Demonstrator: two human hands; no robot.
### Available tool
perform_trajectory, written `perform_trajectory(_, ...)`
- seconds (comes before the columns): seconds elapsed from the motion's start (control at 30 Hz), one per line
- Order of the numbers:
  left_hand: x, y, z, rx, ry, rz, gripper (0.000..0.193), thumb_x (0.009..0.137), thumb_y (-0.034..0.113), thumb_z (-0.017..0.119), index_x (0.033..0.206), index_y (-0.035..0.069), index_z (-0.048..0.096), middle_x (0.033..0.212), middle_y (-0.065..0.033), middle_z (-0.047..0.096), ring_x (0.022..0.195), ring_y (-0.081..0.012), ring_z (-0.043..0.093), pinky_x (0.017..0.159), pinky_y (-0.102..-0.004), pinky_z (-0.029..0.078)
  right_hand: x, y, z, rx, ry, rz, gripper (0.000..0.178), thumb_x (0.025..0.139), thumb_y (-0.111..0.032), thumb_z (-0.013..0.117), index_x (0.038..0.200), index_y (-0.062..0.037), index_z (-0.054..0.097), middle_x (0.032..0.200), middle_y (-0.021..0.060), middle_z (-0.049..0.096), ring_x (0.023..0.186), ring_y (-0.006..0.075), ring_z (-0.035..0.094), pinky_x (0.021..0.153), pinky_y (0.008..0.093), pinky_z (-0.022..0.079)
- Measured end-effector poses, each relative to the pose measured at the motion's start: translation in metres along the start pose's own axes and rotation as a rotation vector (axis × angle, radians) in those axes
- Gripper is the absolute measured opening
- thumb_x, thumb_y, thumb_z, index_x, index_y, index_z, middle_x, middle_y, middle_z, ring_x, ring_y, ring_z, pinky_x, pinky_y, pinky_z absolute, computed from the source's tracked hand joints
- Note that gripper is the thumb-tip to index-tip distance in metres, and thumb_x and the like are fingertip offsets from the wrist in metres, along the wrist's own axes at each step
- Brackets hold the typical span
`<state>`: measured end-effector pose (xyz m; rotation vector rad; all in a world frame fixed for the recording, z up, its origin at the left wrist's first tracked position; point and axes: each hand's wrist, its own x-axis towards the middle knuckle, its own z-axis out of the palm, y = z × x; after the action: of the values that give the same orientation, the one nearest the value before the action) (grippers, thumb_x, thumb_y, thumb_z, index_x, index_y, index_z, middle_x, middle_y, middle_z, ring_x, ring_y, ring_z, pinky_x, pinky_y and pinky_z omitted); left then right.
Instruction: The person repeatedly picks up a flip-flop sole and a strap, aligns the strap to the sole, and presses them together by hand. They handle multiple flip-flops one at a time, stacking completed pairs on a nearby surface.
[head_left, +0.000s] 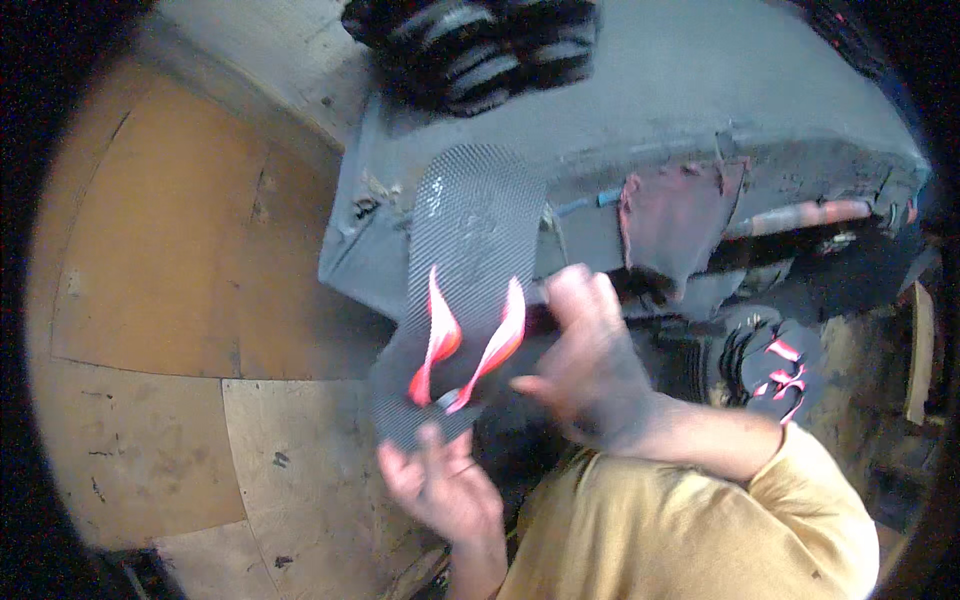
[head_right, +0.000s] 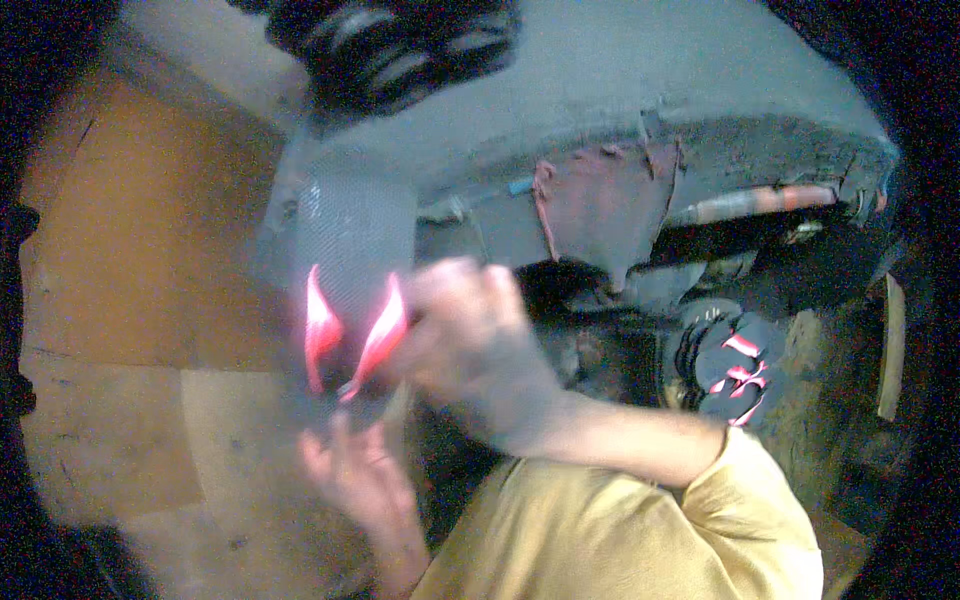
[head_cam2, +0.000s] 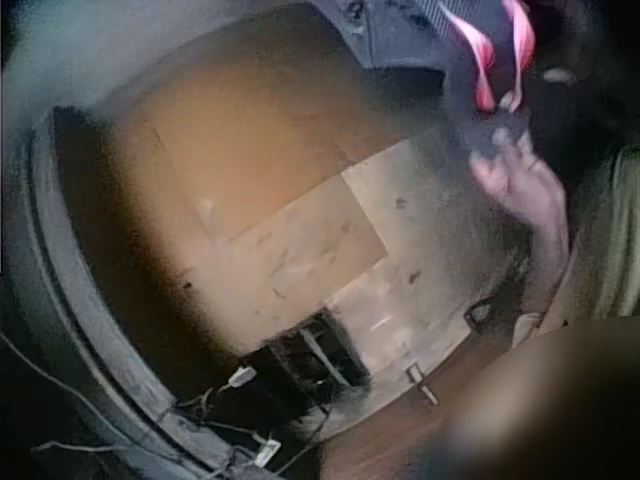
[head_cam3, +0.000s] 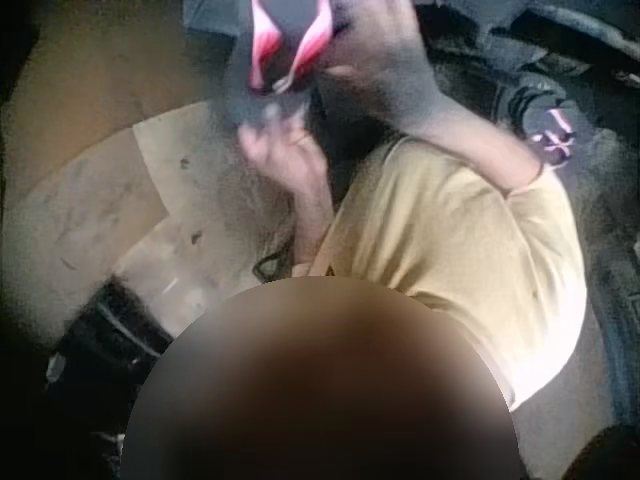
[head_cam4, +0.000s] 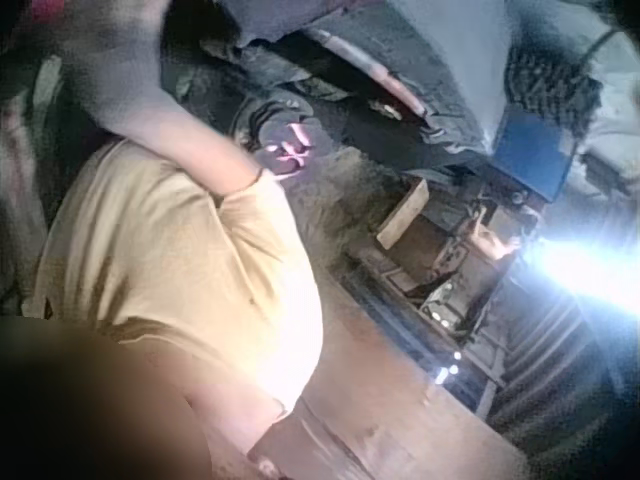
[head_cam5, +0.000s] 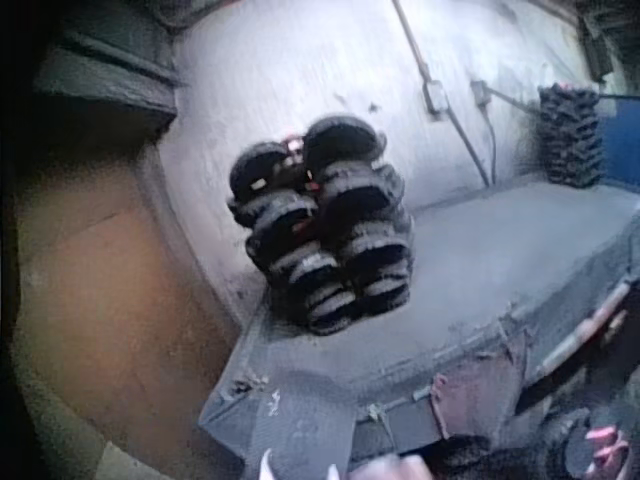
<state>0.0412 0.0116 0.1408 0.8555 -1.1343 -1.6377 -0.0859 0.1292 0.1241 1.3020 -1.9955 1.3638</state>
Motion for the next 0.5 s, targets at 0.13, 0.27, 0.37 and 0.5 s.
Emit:
perform_trajectory(0.13, -0.018, -0.054, 0.035, -0.188, -0.575, -0.63, 0.039, 0.092, 0.003, 0.063, 0.128, 0.0, 0.048, 0.121, -0.0181, 0.062, 0.105, -0.0362, 0.066, 0.087, -0.0511, 0.059, -0.029, 0.028, -0.026, 1.05, 0.057, 1.105, 0.089, 0.087, -0.011, 0.073, 0.156, -0.0089, 0.017, 0.138, 0.0066, 0.05, 0.122, 0.0159, 0.05, 0.103, 0.0312, 0.042)
perform_trajectory(0.27, -0.019, -0.061, 0.031, 0.197, -0.805, -0.623, 0.034, 0.095, 0.02, 0.065, 0.121, 0.001, 0.056, 0.114, -0.0152, 0.065, 0.105, -0.0256, 0.065, 0.088, -0.0457, 0.058, -0.038, 0.058, -0.065, 0.787, -0.077, 0.981, 0.062, 0.087, -0.012, 0.074, 0.142, -0.0034, 0.047, 0.13, 0.0045, 0.059, 0.118, 0.014, 0.054, 0.105, 0.0322, 0.041)
perform_trajectory(0.37, 0.019, -0.057, 0.008, -0.276, -0.673, -0.547, 0.03, 0.096, 0.016, 0.065, 0.117, -0.005, 0.058, 0.115, -0.0144, 0.065, 0.109, -0.0239, 0.063, 0.093, -0.0423, 0.055, -0.054, 0.074, -0.097, 0.677, -0.539, 1.027, 0.056, 0.085, -0.008, 0.074, 0.138, -0.0046, 0.054, 0.132, 0.0043, 0.06, 0.122, 0.0152, 0.053, 0.107, 0.0321, 0.039)
perform_trajectory(0.5, 0.031, -0.083, -0.008, -0.031, -0.612, -0.393, 0.029, 0.098, 0.014, 0.062, 0.117, -0.007, 0.058, 0.114, -0.0158, 0.066, 0.102, -0.0241, 0.066, 0.09, -0.0441, 0.057, -0.079, 0.074, -0.079, 0.056, -0.508, 0.676, 0.056, 0.089, -0.025, 0.071, 0.137, -0.0033, 0.053, 0.132, 0.0178, 0.059, 0.126, 0.0307, 0.055, 0.108, 0.0388, 0.039)
